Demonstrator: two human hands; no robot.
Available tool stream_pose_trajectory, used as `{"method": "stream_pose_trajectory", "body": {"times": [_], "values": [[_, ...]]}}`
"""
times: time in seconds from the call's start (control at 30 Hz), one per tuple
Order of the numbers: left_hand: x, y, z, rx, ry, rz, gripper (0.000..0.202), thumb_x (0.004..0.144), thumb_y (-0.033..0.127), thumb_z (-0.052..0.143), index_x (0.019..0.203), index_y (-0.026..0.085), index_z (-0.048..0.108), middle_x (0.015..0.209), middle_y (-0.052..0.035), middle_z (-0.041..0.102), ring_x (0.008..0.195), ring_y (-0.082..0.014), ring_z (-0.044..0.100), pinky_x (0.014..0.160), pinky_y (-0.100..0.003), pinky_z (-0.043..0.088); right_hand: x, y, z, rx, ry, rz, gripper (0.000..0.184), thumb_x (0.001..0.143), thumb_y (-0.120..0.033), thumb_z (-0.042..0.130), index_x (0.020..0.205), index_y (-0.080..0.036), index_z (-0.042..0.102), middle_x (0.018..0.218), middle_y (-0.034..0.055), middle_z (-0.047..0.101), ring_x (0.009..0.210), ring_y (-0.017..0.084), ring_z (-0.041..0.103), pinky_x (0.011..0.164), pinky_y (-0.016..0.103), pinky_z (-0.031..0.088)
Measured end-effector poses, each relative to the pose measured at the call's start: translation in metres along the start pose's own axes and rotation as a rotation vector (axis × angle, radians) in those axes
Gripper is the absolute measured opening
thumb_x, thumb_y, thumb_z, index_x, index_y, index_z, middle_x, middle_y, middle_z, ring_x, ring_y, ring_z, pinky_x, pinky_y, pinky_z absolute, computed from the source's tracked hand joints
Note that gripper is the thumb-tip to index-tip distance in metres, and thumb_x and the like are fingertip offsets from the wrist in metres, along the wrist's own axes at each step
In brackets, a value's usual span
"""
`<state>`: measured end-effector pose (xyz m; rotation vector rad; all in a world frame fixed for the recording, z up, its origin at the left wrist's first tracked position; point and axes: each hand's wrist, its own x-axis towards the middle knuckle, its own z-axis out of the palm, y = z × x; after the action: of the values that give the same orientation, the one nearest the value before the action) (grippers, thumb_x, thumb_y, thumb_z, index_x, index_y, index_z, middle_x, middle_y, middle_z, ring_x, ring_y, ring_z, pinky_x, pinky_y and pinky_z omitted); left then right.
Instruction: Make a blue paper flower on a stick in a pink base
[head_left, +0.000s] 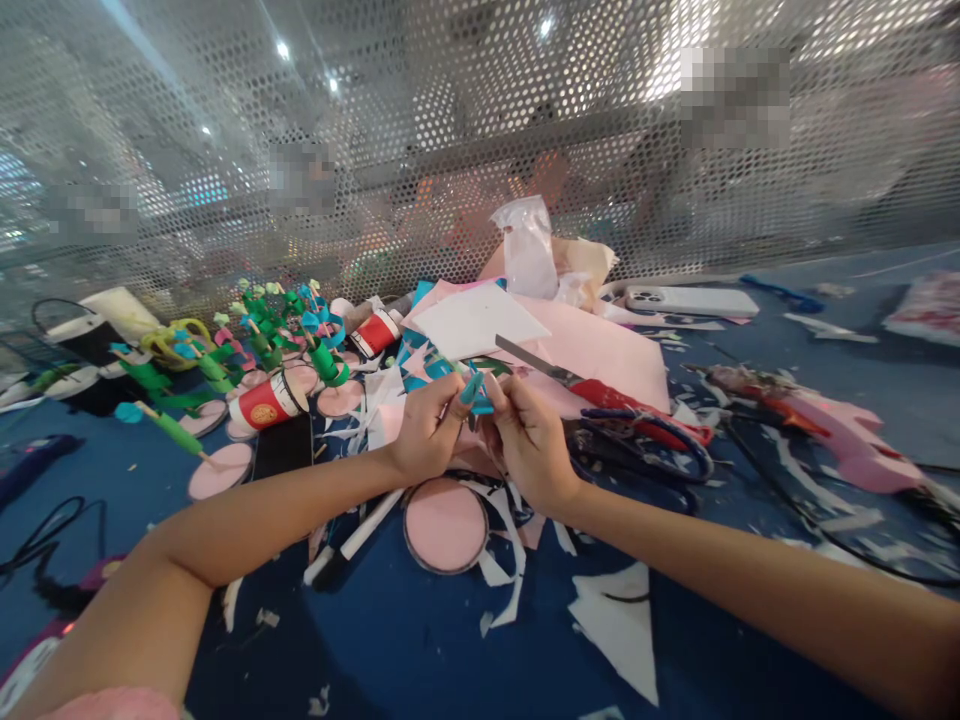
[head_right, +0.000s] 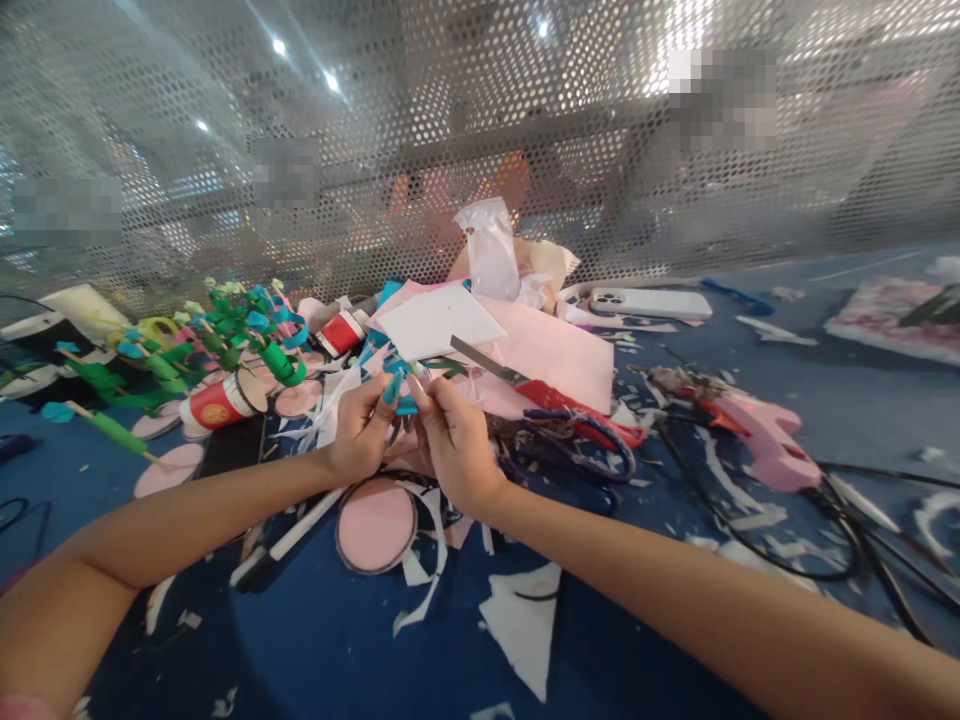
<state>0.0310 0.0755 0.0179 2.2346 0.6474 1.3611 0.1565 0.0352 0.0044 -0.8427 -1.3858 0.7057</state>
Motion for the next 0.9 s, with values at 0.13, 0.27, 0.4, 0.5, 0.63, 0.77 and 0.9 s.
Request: {"method": "stream_pose_trajectory", "body": {"times": [0.13, 0.27, 0.4, 0.5, 0.63, 0.77, 0.9], "values": [[-0.0002, -0.0014, 0.0006, 0.003, 0.000, -0.009, 0.038, 0.093, 0.042, 0.034, 0.064, 0.017, 0.042, 0.055, 0.0029, 0.041, 0.051, -0.0083, 0.039, 0.051, -0.024, 0.029, -0.0014, 0.0001, 0.0004, -0.023, 0.003, -0.012, 0.039, 0.092, -0.052, 0.039, 0.068, -0.022, 0.035, 0.045, -0.0076, 0.036, 0.037, 0.005, 0.033, 0.036, 0.020, 0.027], [0.0000, -0.0003, 0.0009, 0.004, -0.011, -0.002, 0.039, 0.093, 0.041, 0.033, 0.063, 0.018, 0.040, 0.053, 0.0031, 0.042, 0.049, -0.0079, 0.039, 0.050, -0.024, 0.028, -0.0013, -0.0002, 0.0009, -0.024, 0.007, -0.043, 0.038, 0.093, -0.049, 0.039, 0.068, -0.022, 0.034, 0.044, -0.0081, 0.035, 0.035, 0.005, 0.033, 0.035, 0.019, 0.027], [-0.0008, 0.0010, 0.0013, 0.003, -0.021, 0.009, 0.039, 0.093, 0.041, 0.032, 0.064, 0.017, 0.040, 0.054, 0.0030, 0.042, 0.050, -0.0077, 0.040, 0.050, -0.024, 0.029, -0.0019, -0.0002, 0.0005, -0.037, 0.007, -0.080, 0.036, 0.094, -0.045, 0.039, 0.067, -0.022, 0.033, 0.044, -0.0081, 0.035, 0.035, 0.006, 0.034, 0.035, 0.018, 0.027], [-0.0017, 0.0007, 0.0017, -0.019, -0.022, -0.008, 0.037, 0.093, 0.041, 0.032, 0.066, 0.018, 0.041, 0.055, 0.0035, 0.042, 0.050, -0.0076, 0.041, 0.050, -0.023, 0.030, -0.0027, 0.0003, -0.0002, -0.076, 0.007, -0.128, 0.033, 0.095, -0.039, 0.039, 0.068, -0.022, 0.035, 0.044, -0.0075, 0.037, 0.036, 0.006, 0.036, 0.036, 0.018, 0.029], [-0.0025, -0.0004, 0.0020, -0.041, -0.026, -0.025, 0.037, 0.093, 0.042, 0.032, 0.067, 0.018, 0.041, 0.055, 0.0039, 0.041, 0.049, -0.0075, 0.040, 0.050, -0.023, 0.031, -0.0032, -0.0003, -0.0007, -0.120, 0.008, -0.182, 0.030, 0.095, -0.033, 0.039, 0.068, -0.021, 0.035, 0.045, -0.0074, 0.038, 0.037, 0.005, 0.037, 0.037, 0.017, 0.030], [-0.0028, -0.0006, 0.0017, -0.037, -0.047, -0.013, 0.036, 0.093, 0.042, 0.032, 0.068, 0.018, 0.042, 0.055, 0.0036, 0.043, 0.049, -0.0074, 0.041, 0.050, -0.023, 0.031, -0.0033, -0.0012, -0.0009, -0.147, 0.019, -0.202, 0.031, 0.096, -0.031, 0.038, 0.067, -0.022, 0.033, 0.045, -0.0073, 0.039, 0.036, 0.005, 0.037, 0.037, 0.017, 0.030], [-0.0025, 0.0023, 0.0006, -0.009, -0.055, 0.024, 0.034, 0.094, 0.039, 0.032, 0.070, 0.018, 0.043, 0.055, 0.0040, 0.044, 0.049, -0.0069, 0.042, 0.051, -0.023, 0.031, -0.0040, -0.0016, -0.0017, -0.199, 0.028, -0.219, 0.032, 0.096, -0.032, 0.038, 0.066, -0.022, 0.033, 0.046, -0.0065, 0.040, 0.038, 0.006, 0.039, 0.039, 0.018, 0.031]]}}
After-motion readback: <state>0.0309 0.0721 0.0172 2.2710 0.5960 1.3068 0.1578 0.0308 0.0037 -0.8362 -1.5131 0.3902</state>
